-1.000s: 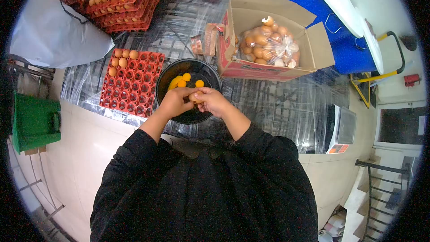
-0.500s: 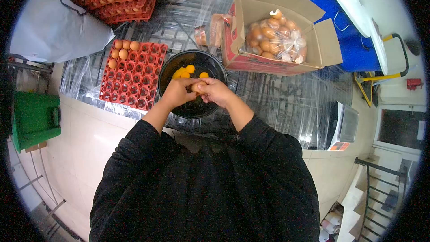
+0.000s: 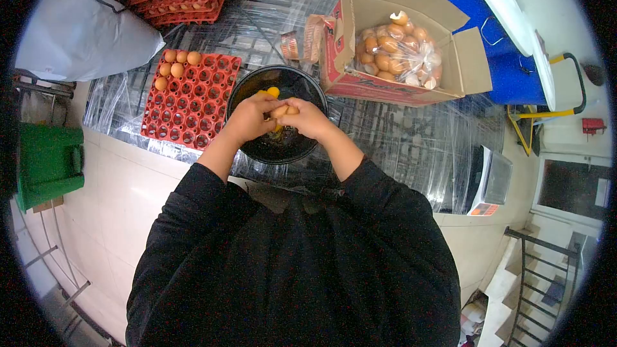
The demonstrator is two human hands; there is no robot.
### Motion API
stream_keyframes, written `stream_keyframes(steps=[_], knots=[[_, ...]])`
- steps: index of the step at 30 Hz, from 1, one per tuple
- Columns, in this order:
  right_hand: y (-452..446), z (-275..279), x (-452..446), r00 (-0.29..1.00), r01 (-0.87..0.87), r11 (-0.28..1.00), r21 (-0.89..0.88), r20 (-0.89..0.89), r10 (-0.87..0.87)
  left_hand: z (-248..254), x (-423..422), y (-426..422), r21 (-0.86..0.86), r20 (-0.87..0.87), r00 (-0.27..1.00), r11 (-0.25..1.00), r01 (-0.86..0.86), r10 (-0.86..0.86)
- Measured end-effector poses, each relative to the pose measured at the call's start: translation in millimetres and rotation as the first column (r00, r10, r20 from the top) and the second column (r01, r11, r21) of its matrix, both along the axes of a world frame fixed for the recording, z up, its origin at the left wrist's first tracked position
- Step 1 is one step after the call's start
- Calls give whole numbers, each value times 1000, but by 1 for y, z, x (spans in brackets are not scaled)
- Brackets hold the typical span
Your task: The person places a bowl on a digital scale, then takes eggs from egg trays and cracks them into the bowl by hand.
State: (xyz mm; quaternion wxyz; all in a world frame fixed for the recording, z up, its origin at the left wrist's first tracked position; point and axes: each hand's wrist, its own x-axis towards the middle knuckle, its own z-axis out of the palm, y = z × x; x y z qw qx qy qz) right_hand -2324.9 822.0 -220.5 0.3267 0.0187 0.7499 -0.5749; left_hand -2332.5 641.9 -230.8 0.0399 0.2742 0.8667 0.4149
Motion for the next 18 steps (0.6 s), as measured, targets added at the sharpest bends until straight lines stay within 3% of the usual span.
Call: stream_keyframes(steps=[3, 7, 9, 10, 12, 13, 14, 15, 16, 17, 18], knots=[[-12, 21, -2, 996, 75, 997, 37, 46, -76, 20, 2, 0, 34, 37, 999, 999, 5, -6], [-14, 46, 2, 955, 194, 979, -67, -216, -204, 41, -5, -19, 301, 259, 963, 942, -149, 70], [-8, 83, 7, 894, 229, 966, -117, -367, -256, 34, -22, -48, 421, 269, 941, 853, -307, 206], [-5, 111, 13, 857, 261, 943, -204, -401, -324, 27, -32, -66, 308, 138, 914, 861, -406, 381], [9, 142, 13, 671, 282, 910, -306, -615, -414, 14, -50, -105, 210, 219, 741, 711, -671, 635], [23, 149, 6, 563, 357, 882, -307, -683, -465, -7, -62, -131, 177, 163, 645, 621, -764, 747], [26, 167, -2, 454, 391, 851, -351, -731, -510, -36, -75, -162, 117, -44, 496, 498, -859, 867], [40, 174, -15, 387, 480, 817, -321, -758, -525, -28, -76, -179, 13, 32, 436, 436, -900, 899], [56, 177, -31, 319, 568, 769, -292, -784, -533, -37, -78, -197, -99, -103, 395, 386, -917, 913], [72, 175, -47, 372, 581, 792, -189, -803, -465, -54, -80, -214, -205, -235, 364, 320, -925, 901], [89, 169, -64, 427, 590, 803, -80, -813, -395, -66, -82, -228, -293, -193, 409, 345, -892, 892]])
